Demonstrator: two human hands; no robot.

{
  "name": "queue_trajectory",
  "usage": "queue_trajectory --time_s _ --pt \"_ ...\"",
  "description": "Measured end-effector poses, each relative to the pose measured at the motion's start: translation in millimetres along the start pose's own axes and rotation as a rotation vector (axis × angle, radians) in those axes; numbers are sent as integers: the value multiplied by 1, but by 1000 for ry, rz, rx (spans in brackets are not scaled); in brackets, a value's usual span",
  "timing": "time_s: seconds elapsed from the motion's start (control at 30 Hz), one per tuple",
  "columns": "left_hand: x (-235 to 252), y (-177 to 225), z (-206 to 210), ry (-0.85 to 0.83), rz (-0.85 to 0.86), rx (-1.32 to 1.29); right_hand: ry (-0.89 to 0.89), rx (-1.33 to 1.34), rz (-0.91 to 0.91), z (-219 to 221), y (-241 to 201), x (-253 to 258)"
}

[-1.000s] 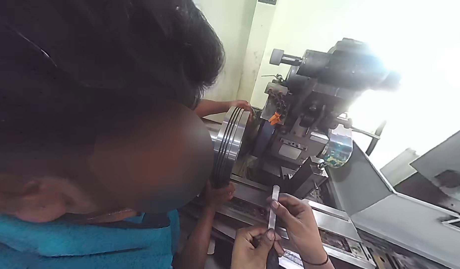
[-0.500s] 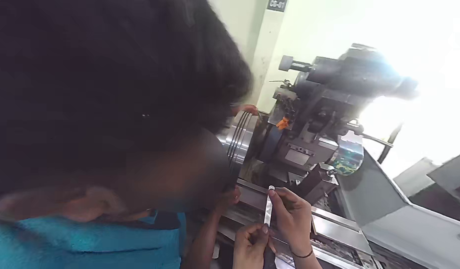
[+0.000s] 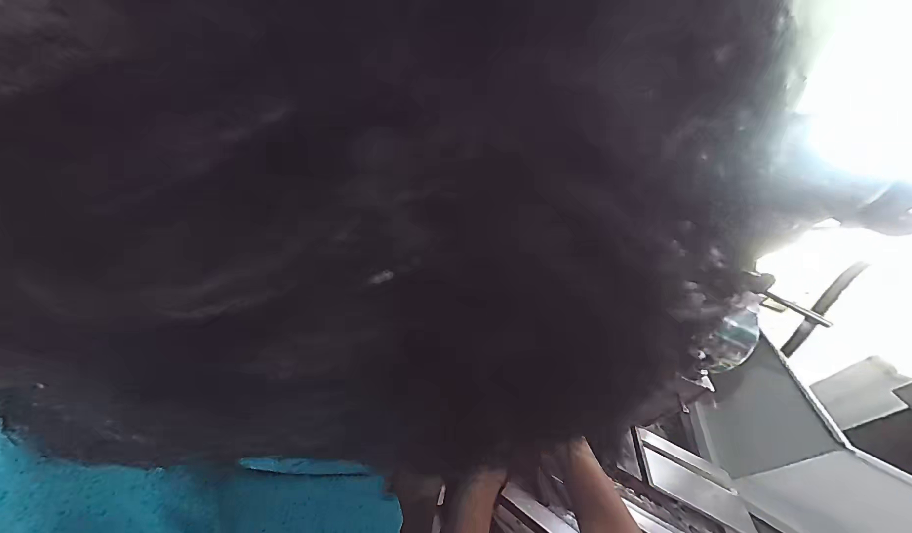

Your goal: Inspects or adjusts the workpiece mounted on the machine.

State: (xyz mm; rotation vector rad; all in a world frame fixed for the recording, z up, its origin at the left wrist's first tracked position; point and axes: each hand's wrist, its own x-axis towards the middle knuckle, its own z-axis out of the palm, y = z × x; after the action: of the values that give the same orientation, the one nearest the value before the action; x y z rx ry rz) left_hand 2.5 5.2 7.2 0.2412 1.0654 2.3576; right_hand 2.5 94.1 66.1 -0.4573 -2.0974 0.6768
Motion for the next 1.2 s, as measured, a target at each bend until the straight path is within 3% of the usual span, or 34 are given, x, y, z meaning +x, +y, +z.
queue_trajectory --time_s 0.13,0.33,0.5,0.6,0.7,0.83,1.07,1.2 --pt "18 19 2 11 -109 -148 -22 -143 61 16 -4 11" --pt "8 56 23 112 -191 -137 -61 -133 89 25 0 11" --pt "14 54 17 122 -179 -187 -118 -186 188 26 -21 21" --pt "24 38 -1 105 -188 -215 -66 -201 196 34 -15 24" --pt "27 38 -5 87 -222 -252 -120 -155 312 27 -30 24" --pt "30 36 -5 97 -213 -262 -84 -52 312 27 -32 26" --pt "20 52 19 267 -172 -126 -270 -283 281 22 -27 23" --pt "26 45 12 290 -158 -94 -302 -318 232 21 -31 23"
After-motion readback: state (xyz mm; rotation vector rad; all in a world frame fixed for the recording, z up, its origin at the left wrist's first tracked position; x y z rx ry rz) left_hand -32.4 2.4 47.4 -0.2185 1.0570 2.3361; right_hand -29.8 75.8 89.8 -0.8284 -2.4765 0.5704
